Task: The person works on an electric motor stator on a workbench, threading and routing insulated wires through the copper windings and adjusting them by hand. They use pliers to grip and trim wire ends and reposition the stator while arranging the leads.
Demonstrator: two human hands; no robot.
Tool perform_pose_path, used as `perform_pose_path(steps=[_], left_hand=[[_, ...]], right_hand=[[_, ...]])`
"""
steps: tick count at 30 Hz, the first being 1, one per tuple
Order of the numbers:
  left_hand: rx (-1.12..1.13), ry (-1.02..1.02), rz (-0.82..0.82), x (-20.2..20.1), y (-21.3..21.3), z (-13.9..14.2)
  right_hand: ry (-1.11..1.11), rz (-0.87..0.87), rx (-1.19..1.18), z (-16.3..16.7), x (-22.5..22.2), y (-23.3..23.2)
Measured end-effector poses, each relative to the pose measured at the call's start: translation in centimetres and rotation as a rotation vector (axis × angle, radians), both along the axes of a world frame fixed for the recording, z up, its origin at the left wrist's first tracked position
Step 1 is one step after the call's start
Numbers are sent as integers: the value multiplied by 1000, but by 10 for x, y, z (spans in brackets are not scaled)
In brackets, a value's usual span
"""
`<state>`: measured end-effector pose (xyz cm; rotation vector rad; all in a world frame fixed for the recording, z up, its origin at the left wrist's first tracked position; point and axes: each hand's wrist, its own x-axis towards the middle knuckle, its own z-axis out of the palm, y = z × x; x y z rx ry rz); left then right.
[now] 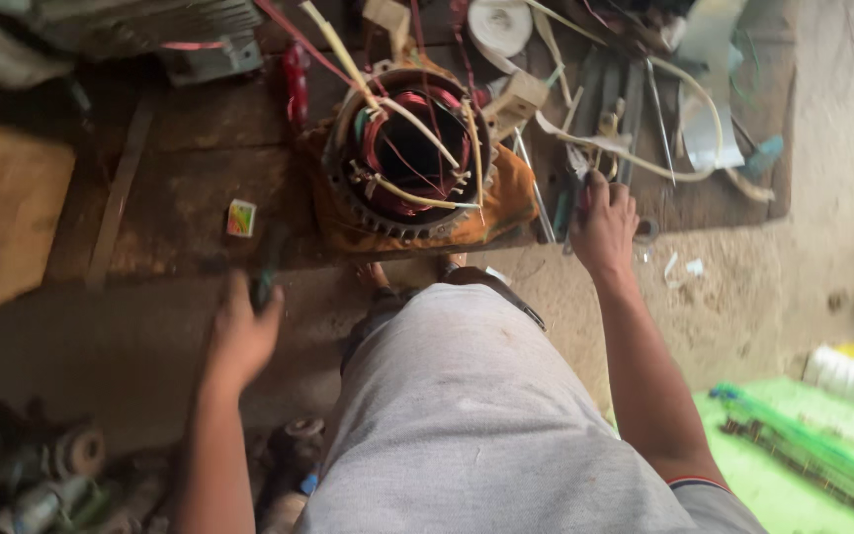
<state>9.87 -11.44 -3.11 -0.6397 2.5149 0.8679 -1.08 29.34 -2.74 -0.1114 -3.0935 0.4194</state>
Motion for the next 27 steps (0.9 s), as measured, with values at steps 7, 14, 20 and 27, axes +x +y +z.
perform_pose_path(steps=[7,14,20,27], left_hand=[[-141,521,163,-81,29,-26],[-259,933,163,-61,94,15],[64,1010,138,-35,198,31],[212,988,27,-23,175,3]], right_hand=[[-20,167,-35,3,-24,3],[10,362,-625,35,-61,8],[-83,537,-1096,40,-81,-27],[-144,461,-1315,9,-31,1]])
